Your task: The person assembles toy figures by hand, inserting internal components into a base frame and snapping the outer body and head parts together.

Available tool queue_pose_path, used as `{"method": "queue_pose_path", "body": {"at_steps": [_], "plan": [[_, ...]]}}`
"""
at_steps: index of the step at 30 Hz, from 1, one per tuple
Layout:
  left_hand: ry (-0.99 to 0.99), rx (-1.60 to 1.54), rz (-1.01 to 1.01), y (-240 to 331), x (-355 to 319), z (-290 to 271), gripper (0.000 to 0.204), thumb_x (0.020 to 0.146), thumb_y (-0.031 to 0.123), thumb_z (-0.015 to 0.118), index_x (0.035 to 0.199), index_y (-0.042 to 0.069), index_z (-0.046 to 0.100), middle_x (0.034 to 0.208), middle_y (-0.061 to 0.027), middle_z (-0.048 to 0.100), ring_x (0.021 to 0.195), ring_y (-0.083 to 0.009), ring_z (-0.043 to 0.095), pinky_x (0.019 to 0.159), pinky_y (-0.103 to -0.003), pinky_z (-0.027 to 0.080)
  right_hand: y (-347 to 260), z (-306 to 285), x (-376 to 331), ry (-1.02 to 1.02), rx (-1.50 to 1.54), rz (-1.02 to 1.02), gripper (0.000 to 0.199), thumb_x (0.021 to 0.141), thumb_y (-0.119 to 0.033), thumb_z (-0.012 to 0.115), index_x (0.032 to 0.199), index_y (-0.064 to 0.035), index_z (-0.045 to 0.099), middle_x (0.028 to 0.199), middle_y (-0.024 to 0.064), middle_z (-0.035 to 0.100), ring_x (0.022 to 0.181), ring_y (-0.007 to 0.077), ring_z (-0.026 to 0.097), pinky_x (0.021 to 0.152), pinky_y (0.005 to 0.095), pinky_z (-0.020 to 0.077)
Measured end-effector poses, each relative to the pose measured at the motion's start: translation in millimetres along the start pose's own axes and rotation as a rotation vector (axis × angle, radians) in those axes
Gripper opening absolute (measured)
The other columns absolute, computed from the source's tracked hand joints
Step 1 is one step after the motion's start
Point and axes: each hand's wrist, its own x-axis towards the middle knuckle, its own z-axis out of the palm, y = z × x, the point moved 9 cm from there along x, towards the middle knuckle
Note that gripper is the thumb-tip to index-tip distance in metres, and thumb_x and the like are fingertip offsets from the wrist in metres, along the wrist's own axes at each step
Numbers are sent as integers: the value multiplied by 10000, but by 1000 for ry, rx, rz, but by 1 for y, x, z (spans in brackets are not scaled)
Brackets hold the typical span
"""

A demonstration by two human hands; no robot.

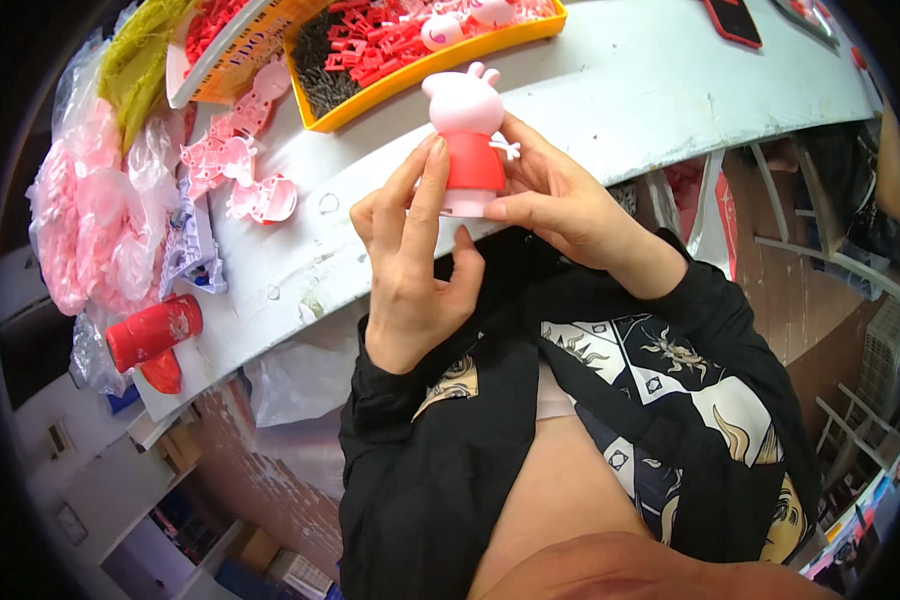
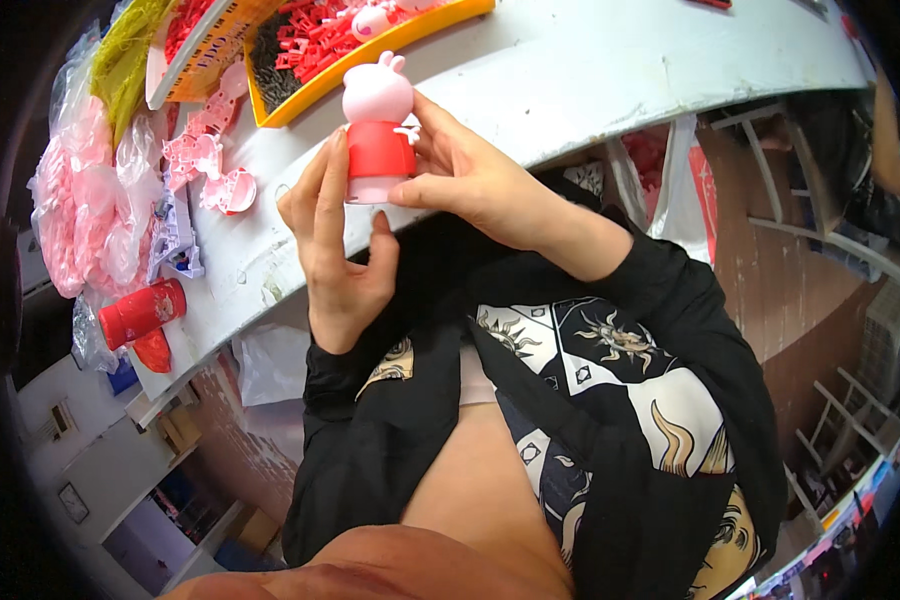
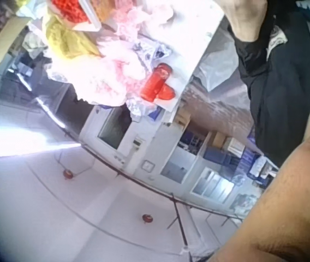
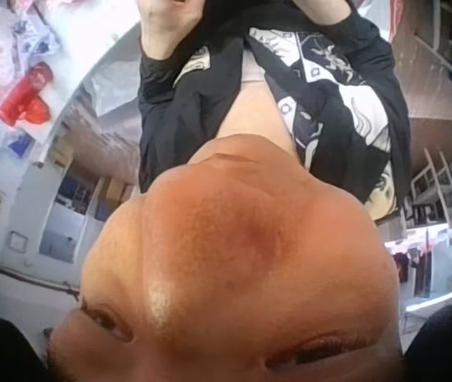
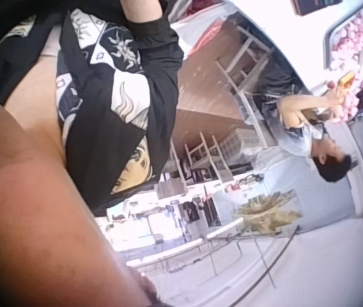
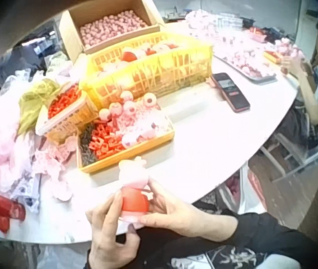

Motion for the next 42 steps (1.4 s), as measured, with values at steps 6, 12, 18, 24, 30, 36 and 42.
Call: {"method": "queue_pose_path", "body": {"at_steps": [6,12,18,24,30,36,42], "plan": [[3,52,134,0,-4,5,539,727,-116,633,1249,8,579,1230,-181,546,945,-293,641,731,-349,559,11,-1,-9,14,-491,-137,927,798,-54,580,1484,31,-37,1330,197,420,1140,224,526,950,322,449],[39,240,251,16,1,-4,416,753,-116,634,1164,-66,602,1165,-182,591,1060,-304,625,836,-356,570,12,4,-7,63,-746,-33,748,830,-98,534,1435,76,130,972,247,586,843,285,626,769,347,500],[0,279,204,13,3,2,397,799,-81,625,1188,0,617,1182,-164,585,1011,-307,644,812,-363,560,17,4,5,127,-498,-39,425,869,-61,471,1258,65,355,776,167,618,655,232,638,600,322,509],[-51,368,436,25,11,11,573,569,138,694,1132,39,649,1198,-152,599,573,-146,550,513,-250,483,19,5,2,84,-312,90,292,934,-44,373,1222,6,368,710,101,579,587,164,595,516,277,475],[-160,235,434,33,6,11,567,595,171,702,1137,14,640,1168,-184,606,585,-150,561,531,-255,498,27,7,-18,81,-264,45,242,964,-73,361,1205,-47,351,700,54,523,550,117,526,498,244,421],[-303,97,315,36,9,10,504,640,11,657,1144,2,630,1175,-209,595,752,-257,630,637,-311,537,34,3,-29,90,-158,59,236,978,-87,359,1213,-64,338,742,36,494,585,86,487,509,219,392],[-385,109,230,33,7,16,491,671,-120,594,1149,-8,620,1200,-221,582,909,-334,668,736,-351,558,37,8,-28,79,-183,34,249,987,-86,353,1234,-64,332,785,27,491,611,72,476,515,211,386]]}}
